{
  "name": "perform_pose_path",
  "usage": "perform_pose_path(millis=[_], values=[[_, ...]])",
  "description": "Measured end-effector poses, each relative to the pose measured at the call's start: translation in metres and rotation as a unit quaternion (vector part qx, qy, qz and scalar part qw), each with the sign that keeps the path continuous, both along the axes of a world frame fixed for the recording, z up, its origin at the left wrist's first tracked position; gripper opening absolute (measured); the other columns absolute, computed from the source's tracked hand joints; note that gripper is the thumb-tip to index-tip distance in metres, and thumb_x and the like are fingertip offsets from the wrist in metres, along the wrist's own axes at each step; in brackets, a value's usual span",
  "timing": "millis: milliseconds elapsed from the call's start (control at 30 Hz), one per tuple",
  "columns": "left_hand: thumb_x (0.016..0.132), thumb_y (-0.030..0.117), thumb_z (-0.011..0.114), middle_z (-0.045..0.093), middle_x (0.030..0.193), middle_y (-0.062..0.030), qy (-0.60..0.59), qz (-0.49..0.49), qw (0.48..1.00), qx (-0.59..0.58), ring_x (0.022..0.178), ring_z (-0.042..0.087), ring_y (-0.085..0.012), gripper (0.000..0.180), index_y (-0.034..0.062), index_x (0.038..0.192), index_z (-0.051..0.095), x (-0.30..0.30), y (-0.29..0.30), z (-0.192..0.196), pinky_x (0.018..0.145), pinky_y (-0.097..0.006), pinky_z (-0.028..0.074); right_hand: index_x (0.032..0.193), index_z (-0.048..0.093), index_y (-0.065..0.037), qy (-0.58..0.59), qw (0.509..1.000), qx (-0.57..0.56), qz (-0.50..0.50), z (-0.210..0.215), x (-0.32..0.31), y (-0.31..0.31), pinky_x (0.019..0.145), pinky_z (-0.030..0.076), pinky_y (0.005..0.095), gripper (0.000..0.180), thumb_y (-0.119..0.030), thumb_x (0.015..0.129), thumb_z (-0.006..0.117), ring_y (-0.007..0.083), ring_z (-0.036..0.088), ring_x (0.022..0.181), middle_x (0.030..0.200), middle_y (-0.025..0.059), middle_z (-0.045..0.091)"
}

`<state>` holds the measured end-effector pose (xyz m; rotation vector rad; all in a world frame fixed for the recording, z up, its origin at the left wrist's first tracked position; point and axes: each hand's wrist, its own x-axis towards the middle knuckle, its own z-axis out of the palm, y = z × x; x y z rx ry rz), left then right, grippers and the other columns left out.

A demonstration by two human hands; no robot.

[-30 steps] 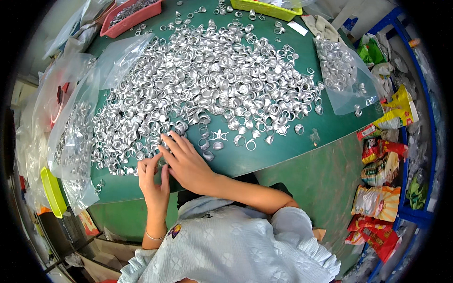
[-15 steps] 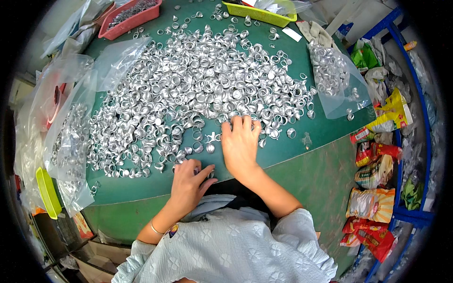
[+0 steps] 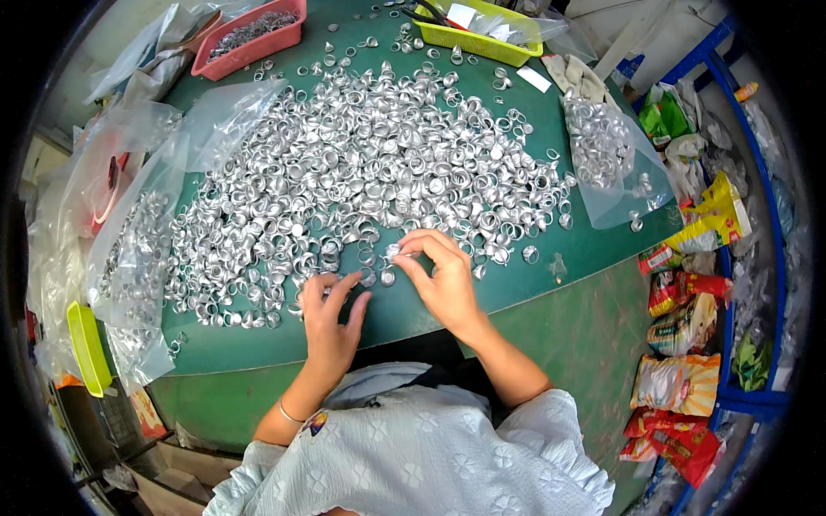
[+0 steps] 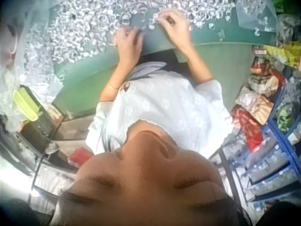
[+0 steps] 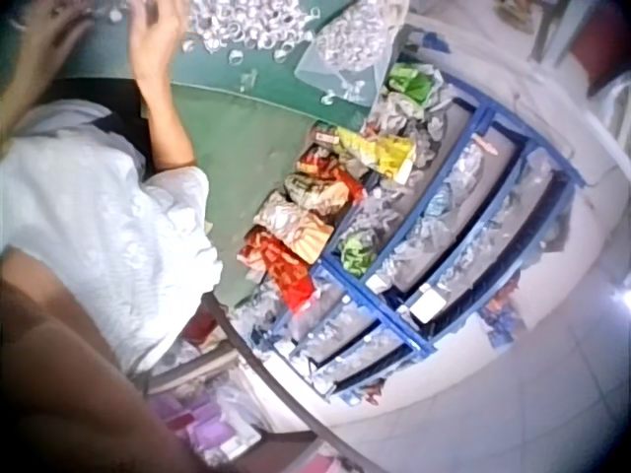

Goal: The person sorts through a large pile of small silver-colored metal rings on a green work table, picking them up and grouping them.

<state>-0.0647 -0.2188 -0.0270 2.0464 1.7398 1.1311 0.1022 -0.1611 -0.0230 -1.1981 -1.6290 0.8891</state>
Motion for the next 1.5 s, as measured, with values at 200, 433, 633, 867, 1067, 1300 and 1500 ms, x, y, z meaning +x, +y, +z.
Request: perform_pose_path(millis=[200,433,633,867,1067,1300,1500], values=[[0.072,0.009,0.070,0.051,0.084,-0.0113,-0.136,-0.098,0.983,-0.073,0.074,0.051,-0.0257,0.047,0.0014,0.114,0.051,0.013,0.015,0.011,0.064,-0.036,0.042,0.083,0.060,0.004,0.250,0.942,-0.200,0.099,0.001,-0.009,-0.013,0.069,0.045,0.0235,0.004,0.000,0.081,0.062,0.0099,0.055,0.080,0.087,0.0064,0.060],[0.078,0.004,0.066,0.057,0.085,-0.0028,-0.372,-0.126,0.900,-0.191,0.073,0.052,-0.0105,0.028,0.0034,0.105,0.058,0.010,0.009,0.012,0.063,-0.022,0.043,0.082,0.058,0.002,0.250,0.947,-0.158,0.129,0.000,0.005,-0.013,0.066,0.043,0.0241,0.011,-0.008,0.087,0.058,0.0112,0.052,0.073,0.078,0.0040,0.056],[0.087,0.007,0.057,0.054,0.087,-0.0034,-0.580,-0.110,0.762,-0.267,0.063,0.041,-0.0037,0.022,0.0025,0.109,0.053,-0.012,0.013,0.011,0.051,-0.017,0.032,0.081,0.058,-0.001,0.136,0.983,-0.115,0.039,-0.010,0.027,-0.003,0.064,0.042,0.0267,0.011,-0.011,0.083,0.063,0.0140,0.053,0.070,0.076,0.0048,0.057],[0.096,0.026,0.040,0.040,0.055,-0.0023,-0.704,-0.104,0.593,-0.376,0.039,0.023,-0.0028,0.023,0.0056,0.092,0.051,-0.010,0.012,0.009,0.034,-0.017,0.017,0.097,0.059,0.002,-0.162,0.981,0.108,-0.020,0.016,0.022,0.015,0.082,0.042,0.0367,0.025,-0.007,0.075,0.067,0.0313,0.053,0.092,0.096,0.0147,0.059],[0.096,0.025,0.039,0.046,0.060,-0.0039,-0.750,-0.092,0.490,-0.434,0.038,0.029,-0.0040,0.024,0.0056,0.099,0.053,-0.004,0.012,0.001,0.031,-0.016,0.024,0.121,0.046,0.000,-0.350,0.926,0.117,-0.075,-0.015,0.004,0.055,0.097,0.027,0.0515,0.053,-0.030,0.080,0.064,0.0425,0.033,0.120,0.130,0.0212,0.037],[0.088,0.010,0.045,0.053,0.073,-0.0092,-0.767,-0.040,0.514,-0.383,0.050,0.040,-0.0096,0.021,-0.0012,0.102,0.055,-0.003,0.008,0.005,0.038,-0.020,0.031,0.118,0.048,-0.003,-0.311,0.935,0.139,0.100,-0.007,-0.019,0.011,0.094,0.028,0.0495,0.055,-0.023,0.072,0.070,0.0389,0.030,0.123,0.124,0.0161,0.041],[0.084,0.004,0.045,0.047,0.061,-0.0074,-0.806,-0.111,0.457,-0.360,0.047,0.039,-0.0137,0.014,-0.0018,0.091,0.056,-0.010,0.003,-0.005,0.042,-0.024,0.031,0.108,0.056,-0.004,-0.246,0.937,0.157,0.190,-0.001,-0.011,0.001,0.097,0.032,0.0452,0.037,-0.012,0.074,0.066,0.0297,0.045,0.115,0.121,0.0117,0.049]])
